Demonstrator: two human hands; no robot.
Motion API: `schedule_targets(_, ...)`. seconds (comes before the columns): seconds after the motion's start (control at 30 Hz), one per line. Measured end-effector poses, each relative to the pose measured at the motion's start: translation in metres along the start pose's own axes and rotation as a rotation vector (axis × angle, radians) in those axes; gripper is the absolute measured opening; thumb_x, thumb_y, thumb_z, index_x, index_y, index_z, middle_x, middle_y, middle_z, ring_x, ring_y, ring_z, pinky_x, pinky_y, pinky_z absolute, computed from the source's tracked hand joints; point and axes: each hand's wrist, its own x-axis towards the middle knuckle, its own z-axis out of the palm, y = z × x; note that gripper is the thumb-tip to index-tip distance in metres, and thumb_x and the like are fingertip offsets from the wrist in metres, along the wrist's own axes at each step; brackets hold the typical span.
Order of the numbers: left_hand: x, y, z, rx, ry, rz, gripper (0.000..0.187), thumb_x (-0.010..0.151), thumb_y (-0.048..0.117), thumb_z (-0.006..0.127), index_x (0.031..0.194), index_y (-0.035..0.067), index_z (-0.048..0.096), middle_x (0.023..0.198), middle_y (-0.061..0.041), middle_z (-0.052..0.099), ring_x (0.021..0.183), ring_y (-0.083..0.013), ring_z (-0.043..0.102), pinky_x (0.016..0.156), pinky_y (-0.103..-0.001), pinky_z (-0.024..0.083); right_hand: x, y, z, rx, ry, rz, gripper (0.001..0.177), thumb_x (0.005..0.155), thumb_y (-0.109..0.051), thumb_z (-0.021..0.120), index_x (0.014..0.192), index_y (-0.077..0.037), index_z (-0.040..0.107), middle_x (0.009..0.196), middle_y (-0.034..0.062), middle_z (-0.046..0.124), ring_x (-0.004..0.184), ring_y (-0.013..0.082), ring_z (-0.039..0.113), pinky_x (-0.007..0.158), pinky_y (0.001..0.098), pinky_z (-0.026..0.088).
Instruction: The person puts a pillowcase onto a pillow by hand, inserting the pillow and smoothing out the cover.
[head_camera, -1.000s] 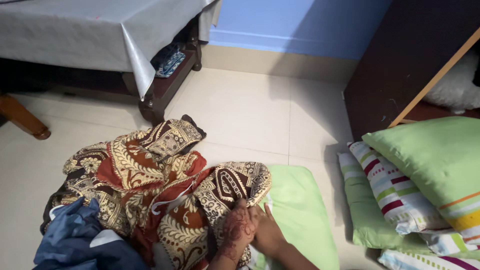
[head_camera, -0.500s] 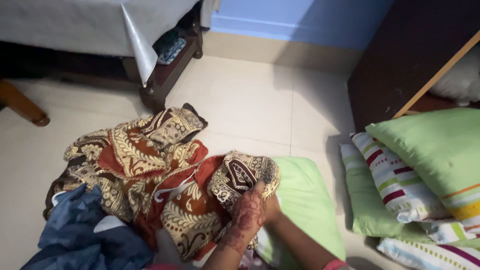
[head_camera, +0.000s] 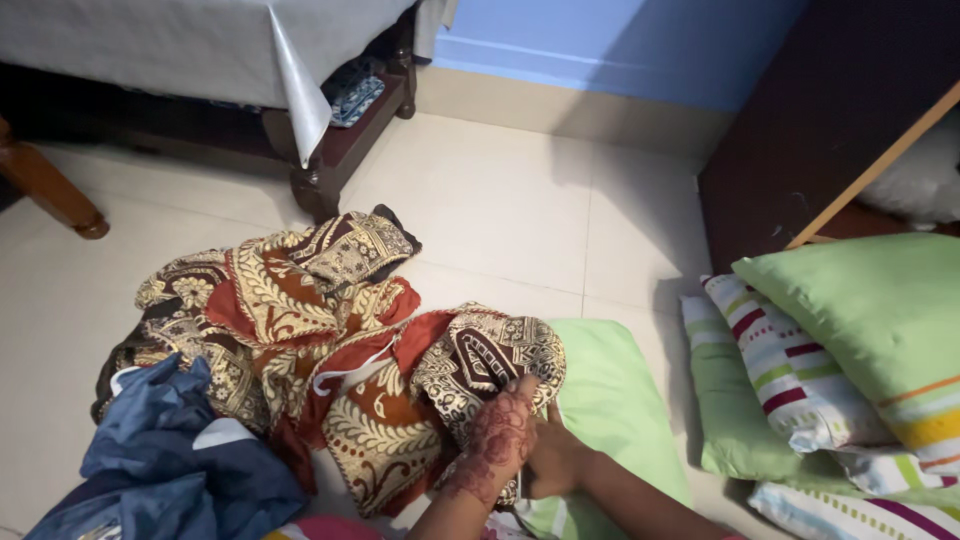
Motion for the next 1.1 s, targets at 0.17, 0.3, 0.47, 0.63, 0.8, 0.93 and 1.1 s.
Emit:
schedule_targets(0.17,-0.01,0.022,0.005,-0.364,-0.165,-0.16,0.016,0.104,0.02,0.044,0.111,0.017,0.058,0.106,-0.01,0.062,0.075,-0.0295,0.07,0.055,-0.038,0.05,0.032,0.023,0.034,0.067,0.105,0.023,0.054,0.085,-0.029,0.055,0.138,-0.016,0.055,0.123,0.0095,0.066,0.123,0.0291,0.057,0.108,0.0576,0.028)
schedule_targets(0.3,-0.021,0.034,-0.006,0.232,0.55,0.342,0.052,0.071,0.014,0.07,0.122,0.016,0.063,0.113,-0.008,0.062,0.09,-0.0269,0.068,0.063,-0.038,0.054,0.057,0.059,0.057,0.064,0.307,0.083,0.041,0.095,-0.025,0.045,0.13,-0.015,0.061,0.122,0.0074,0.067,0.12,0.0257,0.06,0.103,0.0448,0.042)
schedule_targets(0.47,-0.002,0.037,-0.025,-0.956,0.557,-0.185,0.029,0.089,0.039,0.07,0.106,0.015,0.073,0.122,-0.011,0.062,0.1,-0.0248,0.074,0.076,-0.048,0.064,0.052,0.094,0.019,0.509,0.899,-0.171,0.044,0.088,-0.026,0.051,0.126,-0.01,0.068,0.121,0.0064,0.071,0.113,0.024,0.065,0.099,0.0384,0.051)
schedule_targets(0.63,0.03,-0.077,-0.012,-0.165,0.974,-0.678,0.065,0.092,0.068,0.046,0.121,0.014,0.066,0.123,-0.014,0.061,0.113,-0.0249,0.06,0.098,-0.051,0.053,0.025,0.111,-0.046,0.57,0.946,-0.059,0.049,0.084,-0.031,0.074,0.126,-0.006,0.071,0.127,0.0087,0.073,0.116,0.024,0.068,0.105,0.0386,0.052)
schedule_targets(0.8,0.026,-0.095,0.038,-1.276,-0.239,-1.168,0.135,0.064,0.105,0.023,0.151,0.006,0.054,0.151,-0.014,0.062,0.136,-0.0336,0.053,0.108,-0.058,0.032,0.009,0.154,-0.092,-0.107,0.692,0.556,0.044,0.09,-0.037,0.068,0.127,-0.013,0.067,0.126,0.0047,0.07,0.118,0.0217,0.065,0.107,0.0369,0.051)
schedule_targets(0.93,0.062,-0.031,0.003,-1.516,-0.181,-0.883,0.135,0.066,0.104,0.033,0.164,0.012,0.023,0.168,-0.018,0.025,0.152,-0.042,0.026,0.117,-0.068,0.021,-0.033,0.168,-0.09,-0.079,0.809,0.733,0.043,0.09,-0.034,0.067,0.127,-0.012,0.066,0.126,0.0059,0.07,0.117,0.0223,0.065,0.105,0.0378,0.052)
schedule_targets(1.1,0.123,0.032,-0.076,-1.666,-0.215,-0.482,0.098,0.074,0.082,0.051,0.15,0.019,0.044,0.155,-0.012,0.047,0.139,-0.0364,0.045,0.11,-0.064,0.038,-0.057,0.16,-0.094,0.031,0.996,0.727,0.043,0.091,-0.03,0.067,0.128,-0.01,0.064,0.126,0.0073,0.069,0.116,0.0229,0.065,0.103,0.0388,0.053)
